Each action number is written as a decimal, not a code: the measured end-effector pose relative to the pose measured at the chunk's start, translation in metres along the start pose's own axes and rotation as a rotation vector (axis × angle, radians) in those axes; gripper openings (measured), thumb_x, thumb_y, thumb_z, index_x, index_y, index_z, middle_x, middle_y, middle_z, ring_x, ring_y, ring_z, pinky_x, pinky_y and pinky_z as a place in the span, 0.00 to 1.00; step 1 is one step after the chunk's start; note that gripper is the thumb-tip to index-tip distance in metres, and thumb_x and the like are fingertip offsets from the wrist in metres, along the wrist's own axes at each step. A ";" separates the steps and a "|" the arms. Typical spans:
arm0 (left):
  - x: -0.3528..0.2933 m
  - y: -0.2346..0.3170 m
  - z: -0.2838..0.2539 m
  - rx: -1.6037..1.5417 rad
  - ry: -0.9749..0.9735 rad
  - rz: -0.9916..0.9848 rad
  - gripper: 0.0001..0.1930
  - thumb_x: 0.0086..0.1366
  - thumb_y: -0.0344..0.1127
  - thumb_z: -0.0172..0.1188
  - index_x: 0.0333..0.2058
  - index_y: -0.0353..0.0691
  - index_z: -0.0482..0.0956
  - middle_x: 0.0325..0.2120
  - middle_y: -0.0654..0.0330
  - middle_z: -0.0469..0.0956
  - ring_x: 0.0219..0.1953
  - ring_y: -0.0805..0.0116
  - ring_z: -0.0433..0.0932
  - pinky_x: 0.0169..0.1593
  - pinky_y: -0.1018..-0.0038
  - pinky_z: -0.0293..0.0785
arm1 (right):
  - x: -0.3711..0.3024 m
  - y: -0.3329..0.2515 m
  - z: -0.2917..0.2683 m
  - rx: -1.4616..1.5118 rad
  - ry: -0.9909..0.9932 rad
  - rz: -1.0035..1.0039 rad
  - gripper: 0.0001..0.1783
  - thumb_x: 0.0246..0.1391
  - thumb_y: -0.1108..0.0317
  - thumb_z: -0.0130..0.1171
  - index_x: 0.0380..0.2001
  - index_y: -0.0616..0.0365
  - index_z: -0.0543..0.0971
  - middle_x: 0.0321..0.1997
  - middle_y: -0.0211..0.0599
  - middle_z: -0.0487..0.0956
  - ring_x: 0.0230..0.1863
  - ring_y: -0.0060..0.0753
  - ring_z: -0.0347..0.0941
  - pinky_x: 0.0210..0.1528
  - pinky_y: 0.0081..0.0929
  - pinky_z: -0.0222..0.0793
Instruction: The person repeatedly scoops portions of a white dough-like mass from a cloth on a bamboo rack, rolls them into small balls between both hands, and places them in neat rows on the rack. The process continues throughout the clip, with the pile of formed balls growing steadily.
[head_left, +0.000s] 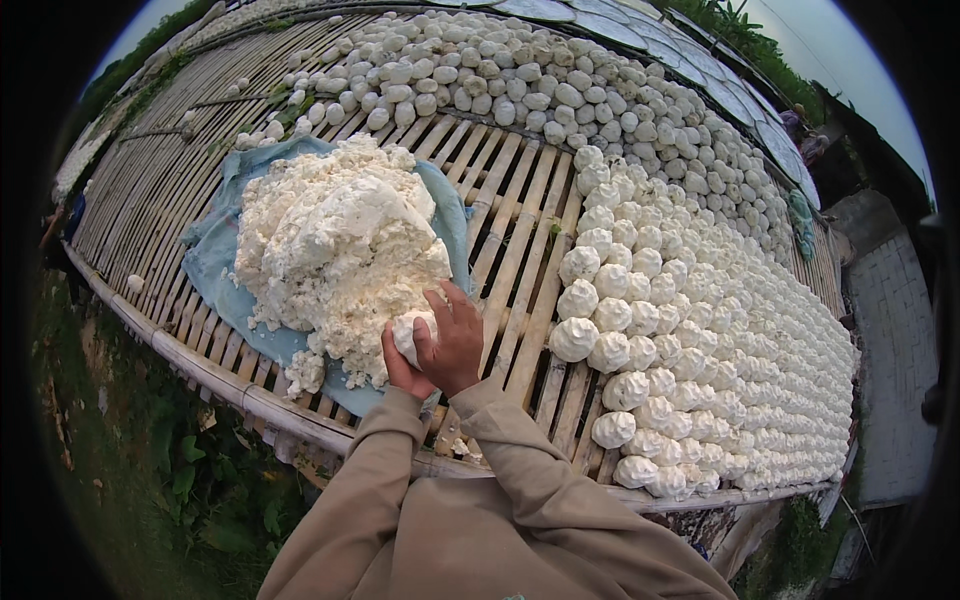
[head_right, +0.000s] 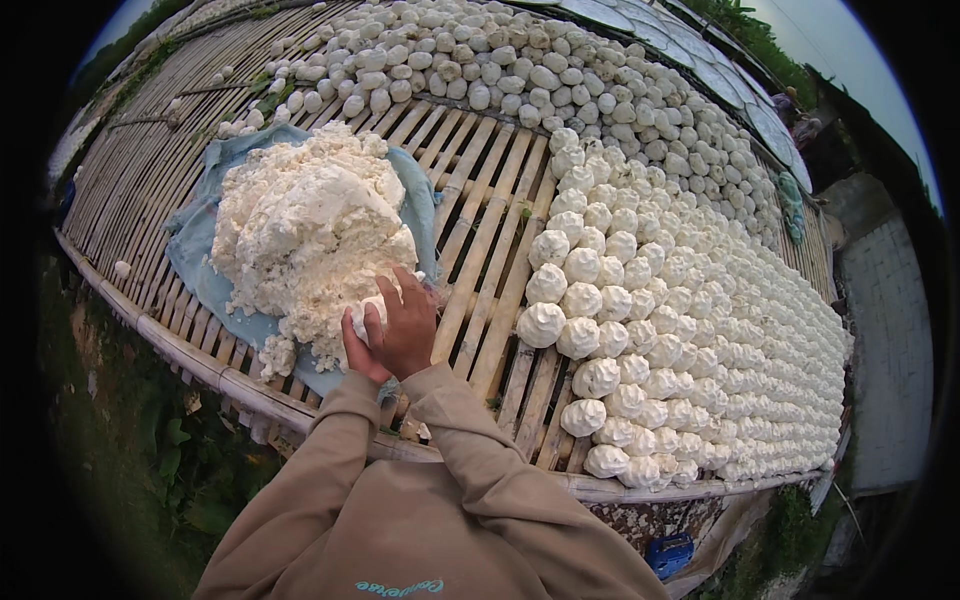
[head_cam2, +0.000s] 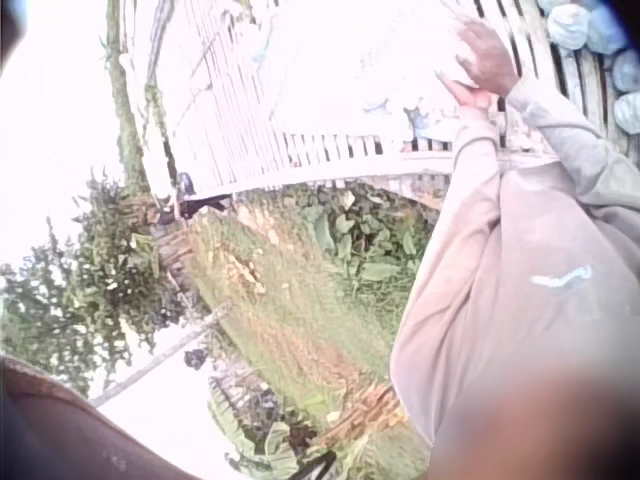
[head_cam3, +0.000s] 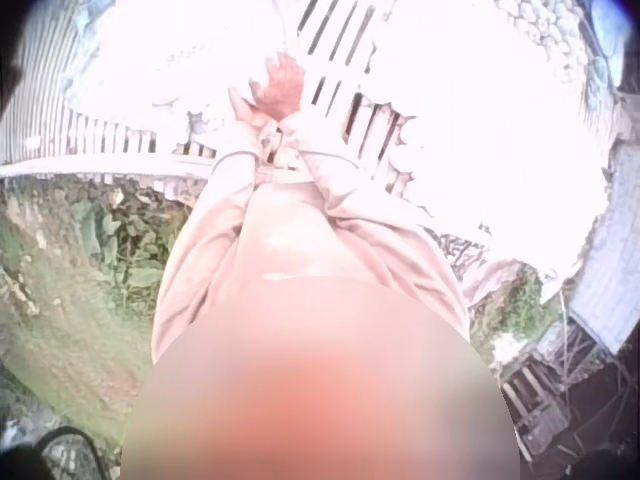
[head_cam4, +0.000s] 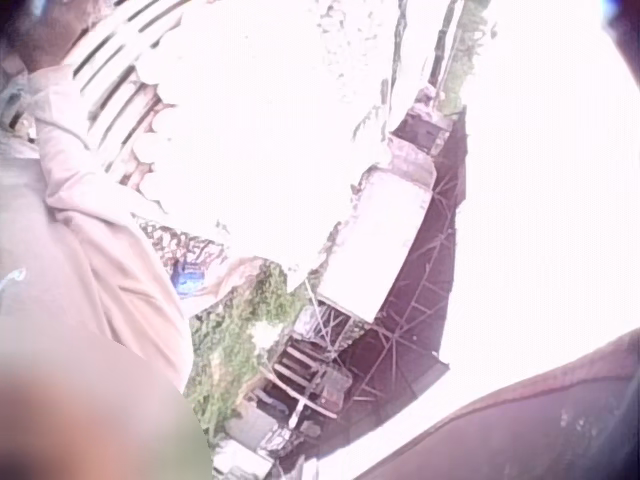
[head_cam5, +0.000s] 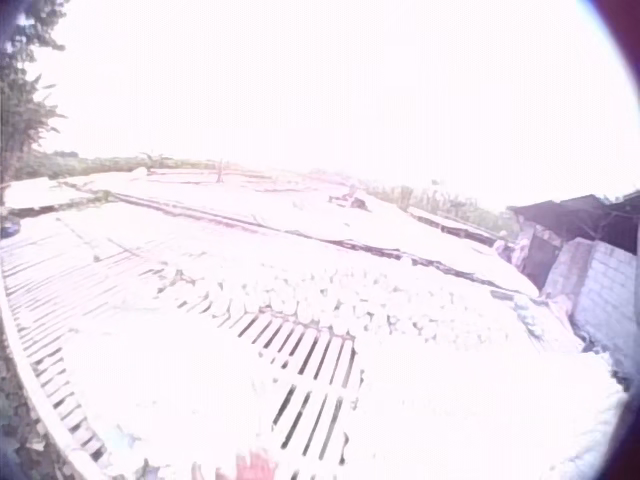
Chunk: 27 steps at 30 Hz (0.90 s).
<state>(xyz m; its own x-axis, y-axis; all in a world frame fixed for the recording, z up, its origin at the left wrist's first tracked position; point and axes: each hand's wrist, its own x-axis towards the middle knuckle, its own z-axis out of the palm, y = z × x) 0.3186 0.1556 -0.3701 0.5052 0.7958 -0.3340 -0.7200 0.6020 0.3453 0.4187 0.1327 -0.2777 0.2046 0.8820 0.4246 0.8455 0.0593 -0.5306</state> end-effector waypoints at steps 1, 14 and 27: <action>-0.001 -0.004 0.002 0.099 -0.111 0.068 0.41 0.69 0.74 0.52 0.71 0.54 0.66 0.70 0.61 0.69 0.69 0.56 0.70 0.68 0.50 0.69 | -0.005 0.003 -0.002 0.046 -0.183 0.032 0.29 0.66 0.51 0.61 0.65 0.54 0.76 0.74 0.56 0.68 0.71 0.60 0.66 0.73 0.53 0.58; 0.002 -0.040 0.030 -0.028 -0.024 -0.236 0.36 0.73 0.70 0.50 0.69 0.54 0.69 0.65 0.61 0.73 0.65 0.61 0.74 0.67 0.61 0.72 | -0.023 0.038 -0.041 -0.074 0.373 0.138 0.24 0.66 0.52 0.60 0.58 0.54 0.80 0.62 0.51 0.78 0.62 0.55 0.75 0.64 0.49 0.67; 0.016 -0.089 0.029 0.419 -0.132 -0.321 0.33 0.77 0.67 0.48 0.56 0.40 0.79 0.50 0.58 0.84 0.52 0.66 0.84 0.56 0.70 0.81 | -0.087 0.072 -0.060 0.286 0.120 0.481 0.32 0.60 0.50 0.68 0.61 0.56 0.76 0.59 0.51 0.79 0.60 0.57 0.77 0.61 0.46 0.73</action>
<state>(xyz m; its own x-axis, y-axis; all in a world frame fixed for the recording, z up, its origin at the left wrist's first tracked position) 0.4046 0.1161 -0.3810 0.7431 0.5532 -0.3766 -0.2824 0.7694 0.5729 0.4912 0.0327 -0.3088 0.6017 0.7829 0.1579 0.4802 -0.1967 -0.8548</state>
